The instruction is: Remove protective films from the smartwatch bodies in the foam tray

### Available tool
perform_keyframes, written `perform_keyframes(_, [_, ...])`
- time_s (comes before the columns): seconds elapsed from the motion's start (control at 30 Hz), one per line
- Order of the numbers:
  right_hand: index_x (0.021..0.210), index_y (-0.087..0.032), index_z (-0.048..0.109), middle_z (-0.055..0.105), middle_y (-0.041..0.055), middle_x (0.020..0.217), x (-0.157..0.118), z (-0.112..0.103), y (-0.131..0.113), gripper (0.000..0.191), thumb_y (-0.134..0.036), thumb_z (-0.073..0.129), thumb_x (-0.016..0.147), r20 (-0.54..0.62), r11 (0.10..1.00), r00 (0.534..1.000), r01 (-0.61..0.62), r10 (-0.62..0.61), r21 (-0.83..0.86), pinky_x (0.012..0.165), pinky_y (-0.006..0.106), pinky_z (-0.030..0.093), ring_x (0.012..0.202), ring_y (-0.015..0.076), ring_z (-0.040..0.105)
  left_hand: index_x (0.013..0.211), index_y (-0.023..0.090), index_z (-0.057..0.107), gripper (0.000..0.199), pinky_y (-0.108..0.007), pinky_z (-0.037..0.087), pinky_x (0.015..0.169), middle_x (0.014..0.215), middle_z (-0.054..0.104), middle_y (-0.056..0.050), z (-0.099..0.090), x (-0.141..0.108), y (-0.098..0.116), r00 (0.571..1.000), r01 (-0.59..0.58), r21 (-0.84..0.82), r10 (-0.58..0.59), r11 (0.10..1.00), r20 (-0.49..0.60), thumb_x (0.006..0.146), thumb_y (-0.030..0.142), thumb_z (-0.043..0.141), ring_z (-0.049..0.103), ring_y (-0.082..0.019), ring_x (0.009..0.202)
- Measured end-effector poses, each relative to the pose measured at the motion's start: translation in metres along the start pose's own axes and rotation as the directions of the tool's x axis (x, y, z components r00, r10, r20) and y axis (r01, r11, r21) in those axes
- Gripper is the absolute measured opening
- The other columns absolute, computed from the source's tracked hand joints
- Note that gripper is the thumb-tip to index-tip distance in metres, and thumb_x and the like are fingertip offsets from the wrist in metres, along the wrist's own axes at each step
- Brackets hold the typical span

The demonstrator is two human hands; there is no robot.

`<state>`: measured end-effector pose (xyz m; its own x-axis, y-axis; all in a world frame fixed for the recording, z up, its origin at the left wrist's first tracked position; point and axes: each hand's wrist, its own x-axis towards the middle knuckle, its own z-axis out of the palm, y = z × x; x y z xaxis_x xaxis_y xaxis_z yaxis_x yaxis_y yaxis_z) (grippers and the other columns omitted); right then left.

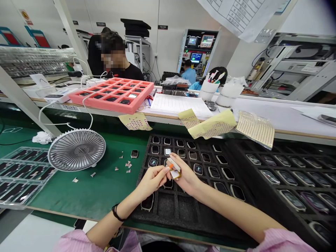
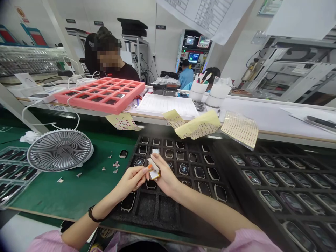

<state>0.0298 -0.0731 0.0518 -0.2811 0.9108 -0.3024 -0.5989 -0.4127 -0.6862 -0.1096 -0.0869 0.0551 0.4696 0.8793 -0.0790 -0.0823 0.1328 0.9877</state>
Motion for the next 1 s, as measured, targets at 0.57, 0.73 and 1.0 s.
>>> perform_keyframes(0.57, [0.089,-0.021,0.047,0.053,-0.0052,0.064,0.001,0.006,0.0,0.041,-0.035,0.078,0.066,0.013,0.998,0.998,0.058,-0.058,-0.018,0.042,0.015,0.035,0.049,0.0049,0.043,0.063,0.014,0.048,0.048,-0.011,0.016,0.03,0.038,0.032,0.009,-0.009,0.005,-0.006,0.997,-0.023,-0.084,0.017,0.996,-0.07,0.078,0.059,0.056,0.021,0.0,0.03])
perform_keyframes(0.73, [0.098,-0.023,0.046,0.057,-0.0039,0.07,0.005,0.004,0.0,0.04,-0.044,0.069,0.074,0.078,0.92,0.968,0.25,-0.238,-0.3,0.048,0.017,0.04,0.054,0.0067,0.049,0.068,0.015,0.046,0.047,-0.011,0.015,0.032,0.043,0.033,0.01,-0.005,0.013,0.0,0.995,-0.038,-0.01,0.037,0.999,-0.096,0.075,0.06,0.058,0.021,0.0,0.033])
perform_keyframes(1.0, [0.094,-0.024,0.045,0.056,-0.0025,0.073,0.032,-0.043,-0.036,0.045,-0.053,0.068,0.069,-0.04,0.722,0.868,0.386,-0.495,-0.574,0.045,0.021,0.041,0.053,0.0095,0.05,0.065,0.015,0.047,0.048,-0.013,0.017,0.034,0.043,0.031,0.009,-0.031,0.014,0.003,0.973,-0.036,0.114,0.061,0.993,-0.224,0.075,0.061,0.054,0.023,-0.001,0.035])
